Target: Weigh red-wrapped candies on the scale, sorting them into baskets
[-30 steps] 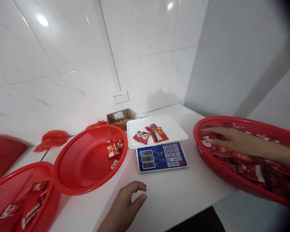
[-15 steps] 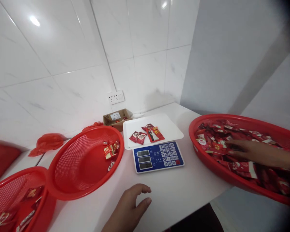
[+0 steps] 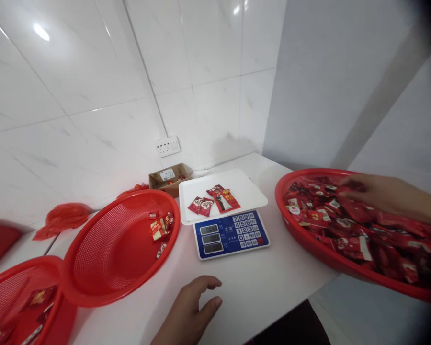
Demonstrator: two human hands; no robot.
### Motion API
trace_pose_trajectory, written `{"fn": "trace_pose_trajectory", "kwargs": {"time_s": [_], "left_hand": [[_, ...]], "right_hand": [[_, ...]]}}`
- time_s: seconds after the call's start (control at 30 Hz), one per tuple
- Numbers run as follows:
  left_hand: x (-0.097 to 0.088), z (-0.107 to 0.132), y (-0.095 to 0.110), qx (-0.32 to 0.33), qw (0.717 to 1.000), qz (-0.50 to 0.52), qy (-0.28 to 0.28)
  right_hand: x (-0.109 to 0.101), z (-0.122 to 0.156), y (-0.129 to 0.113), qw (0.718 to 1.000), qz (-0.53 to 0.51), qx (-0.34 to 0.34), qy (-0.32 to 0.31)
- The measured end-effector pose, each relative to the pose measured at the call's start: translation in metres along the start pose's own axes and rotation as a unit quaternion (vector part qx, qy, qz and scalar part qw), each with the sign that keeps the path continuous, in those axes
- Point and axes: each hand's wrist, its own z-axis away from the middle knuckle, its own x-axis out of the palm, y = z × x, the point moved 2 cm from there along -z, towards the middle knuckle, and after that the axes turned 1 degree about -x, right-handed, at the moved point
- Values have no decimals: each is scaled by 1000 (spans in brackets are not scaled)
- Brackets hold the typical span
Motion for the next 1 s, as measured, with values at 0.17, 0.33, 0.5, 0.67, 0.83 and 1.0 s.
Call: {"fn": "trace_pose_trajectory", "kwargs": {"time_s": [0.17,0.33,0.5,0.67,0.83,1.0], "left_hand": [[4,-4,2,10,1000,-12,-8],[4,2,7,5,1000,-25,-4],[0,8,4,3,999,-31,10],[-1,10,-9,18,998,-20,55],[-2,9,-12,10,999,-5,43],[-7,8,-9,3,1000,1,17]], "right_hand": [[-5,-7,-74,973,-213,7,-88],[43,-15,-166,880,-412,-68,-227],[91,-36,-225,838,-481,-45,-252],[99,-41,-237,834,-495,-44,-240],[61,-17,-201,871,-433,-125,-196],[24,26,-126,961,-204,-150,-108]]}}
